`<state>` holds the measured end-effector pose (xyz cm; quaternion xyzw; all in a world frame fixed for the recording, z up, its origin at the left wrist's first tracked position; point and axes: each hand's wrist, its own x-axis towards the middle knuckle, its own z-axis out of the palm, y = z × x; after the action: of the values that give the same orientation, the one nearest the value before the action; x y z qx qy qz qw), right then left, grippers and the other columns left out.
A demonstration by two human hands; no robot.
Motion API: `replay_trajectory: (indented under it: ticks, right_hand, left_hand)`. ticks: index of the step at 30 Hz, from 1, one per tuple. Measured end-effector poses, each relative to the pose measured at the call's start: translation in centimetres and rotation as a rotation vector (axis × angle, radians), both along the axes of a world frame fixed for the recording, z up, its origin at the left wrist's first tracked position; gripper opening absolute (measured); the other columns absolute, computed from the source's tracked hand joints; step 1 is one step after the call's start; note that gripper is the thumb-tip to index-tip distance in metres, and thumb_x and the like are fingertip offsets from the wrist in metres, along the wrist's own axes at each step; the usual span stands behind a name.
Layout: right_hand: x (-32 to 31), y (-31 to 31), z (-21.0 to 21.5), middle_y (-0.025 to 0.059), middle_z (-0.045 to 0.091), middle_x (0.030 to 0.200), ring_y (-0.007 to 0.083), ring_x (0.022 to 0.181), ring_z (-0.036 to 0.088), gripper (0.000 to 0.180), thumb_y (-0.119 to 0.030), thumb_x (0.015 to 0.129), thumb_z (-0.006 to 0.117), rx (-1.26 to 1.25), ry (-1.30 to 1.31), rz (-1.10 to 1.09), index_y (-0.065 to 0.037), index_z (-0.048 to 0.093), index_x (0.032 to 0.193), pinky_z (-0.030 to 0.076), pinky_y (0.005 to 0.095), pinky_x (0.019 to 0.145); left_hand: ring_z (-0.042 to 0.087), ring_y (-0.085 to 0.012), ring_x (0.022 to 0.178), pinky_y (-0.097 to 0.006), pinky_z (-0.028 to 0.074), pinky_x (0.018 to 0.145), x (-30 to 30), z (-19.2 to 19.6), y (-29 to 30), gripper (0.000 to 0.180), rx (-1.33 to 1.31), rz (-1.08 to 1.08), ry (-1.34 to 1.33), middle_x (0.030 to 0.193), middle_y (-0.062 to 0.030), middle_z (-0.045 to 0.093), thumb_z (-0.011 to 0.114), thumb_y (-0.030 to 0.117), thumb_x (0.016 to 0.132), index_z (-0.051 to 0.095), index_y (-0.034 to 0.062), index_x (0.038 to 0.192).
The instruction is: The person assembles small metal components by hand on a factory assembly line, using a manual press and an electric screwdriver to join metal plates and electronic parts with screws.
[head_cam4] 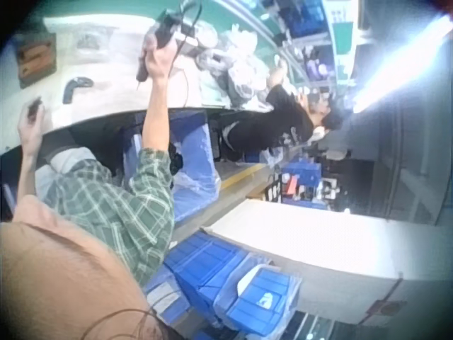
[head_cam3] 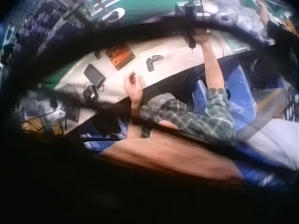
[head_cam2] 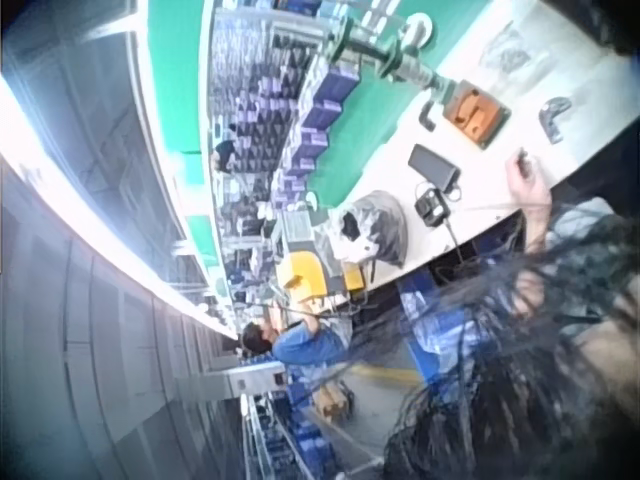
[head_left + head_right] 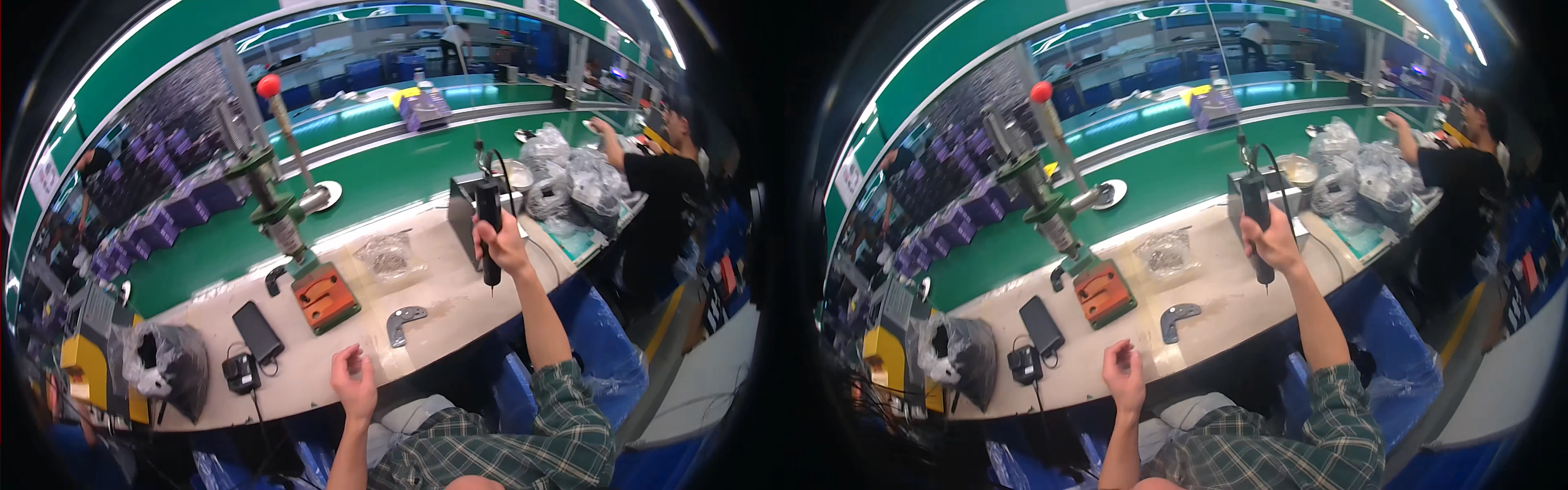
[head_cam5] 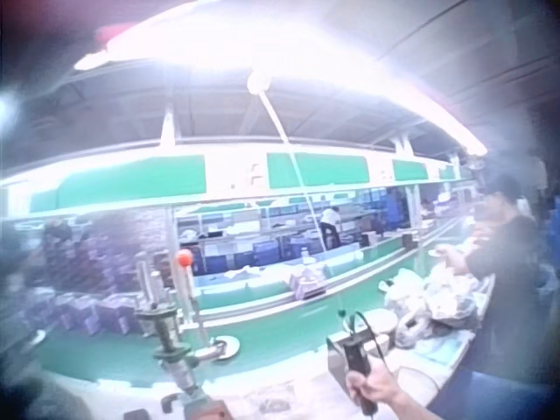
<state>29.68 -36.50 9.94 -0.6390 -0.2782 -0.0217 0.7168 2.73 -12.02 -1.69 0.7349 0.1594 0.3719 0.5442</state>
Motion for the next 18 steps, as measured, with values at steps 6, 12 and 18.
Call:
replay_trajectory:
  ticks: [6,12,18]
  right_hand:
    - [1.2,3.2,-5.0,0.002,0.065,0.077,0.0155,0.067,0.065,0.049,-0.034,0.084,0.086,-0.073,-0.216,-0.367,-0.001,0.06,0.109,0.053,0.0319,0.065]
    - [0.0,5.0,-4.8,0.0148,0.069,0.101,0.0295,0.088,0.068,0.045,-0.019,0.085,0.081,-0.301,-0.402,-0.695,0.002,0.06,0.119,0.055,0.0393,0.079]
    - [-7.0,5.0,-6.1,0.0188,0.061,0.123,0.0368,0.122,0.056,0.048,-0.007,0.083,0.076,-0.452,-0.811,-0.585,0.001,0.062,0.128,0.046,0.0474,0.102]
  left_hand:
    - [0.06,-0.027,0.091,-0.038,0.051,0.083,0.8,1.6,-0.1,0.034,0.19,-0.104,0.174,0.108,-0.0145,0.064,0.073,0.008,0.087,0.064,-0.0011,0.119]
    - [0.06,-0.0241,0.092,-0.035,0.05,0.083,-3.0,3.1,0.9,0.035,0.239,0.025,0.153,0.109,-0.0124,0.064,0.074,0.008,0.086,0.064,0.0011,0.119]
    - [0.059,-0.0142,0.1,-0.03,0.049,0.091,-12.4,4.5,9.5,0.023,0.223,0.519,0.007,0.112,-0.0063,0.064,0.063,0.003,0.1,0.063,-0.0026,0.121]
